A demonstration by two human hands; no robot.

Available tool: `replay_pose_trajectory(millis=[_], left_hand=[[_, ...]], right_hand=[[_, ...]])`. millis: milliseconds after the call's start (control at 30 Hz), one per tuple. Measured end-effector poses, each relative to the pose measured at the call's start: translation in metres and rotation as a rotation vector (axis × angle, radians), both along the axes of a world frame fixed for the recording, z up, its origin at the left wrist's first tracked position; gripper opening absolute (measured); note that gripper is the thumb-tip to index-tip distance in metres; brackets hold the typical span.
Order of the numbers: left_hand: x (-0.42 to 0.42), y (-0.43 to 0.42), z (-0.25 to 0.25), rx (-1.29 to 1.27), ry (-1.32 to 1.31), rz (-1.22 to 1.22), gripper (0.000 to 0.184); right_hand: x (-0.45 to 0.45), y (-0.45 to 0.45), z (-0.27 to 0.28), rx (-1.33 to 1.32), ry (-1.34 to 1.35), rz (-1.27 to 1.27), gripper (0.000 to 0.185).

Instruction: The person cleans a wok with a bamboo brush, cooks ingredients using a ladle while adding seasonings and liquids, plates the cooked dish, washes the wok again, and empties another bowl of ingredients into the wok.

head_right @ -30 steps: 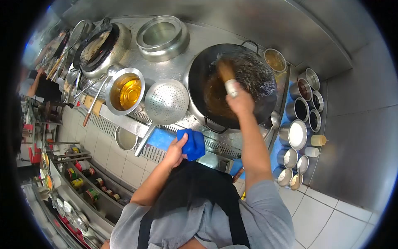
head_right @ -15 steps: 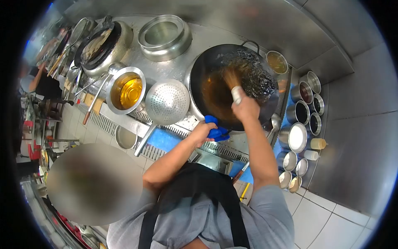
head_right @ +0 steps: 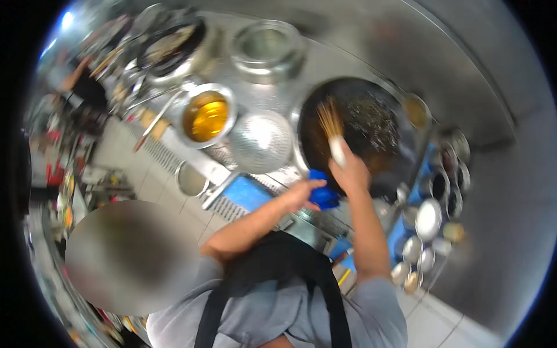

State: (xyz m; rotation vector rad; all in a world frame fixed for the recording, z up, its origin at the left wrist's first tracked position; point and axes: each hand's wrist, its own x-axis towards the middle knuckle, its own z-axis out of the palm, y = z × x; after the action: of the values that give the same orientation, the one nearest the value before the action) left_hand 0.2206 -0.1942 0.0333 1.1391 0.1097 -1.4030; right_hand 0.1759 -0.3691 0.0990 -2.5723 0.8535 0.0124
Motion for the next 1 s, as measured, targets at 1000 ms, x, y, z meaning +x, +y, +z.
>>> replay_pose_trajectory(millis=[1000], left_hand=[[-0.041,0.186,0.014,-0.257,0.001,0.573,0.050]], right_hand=[[-0.063,-0.034,-0.022,0.240,0.042,0.257,0.065]])
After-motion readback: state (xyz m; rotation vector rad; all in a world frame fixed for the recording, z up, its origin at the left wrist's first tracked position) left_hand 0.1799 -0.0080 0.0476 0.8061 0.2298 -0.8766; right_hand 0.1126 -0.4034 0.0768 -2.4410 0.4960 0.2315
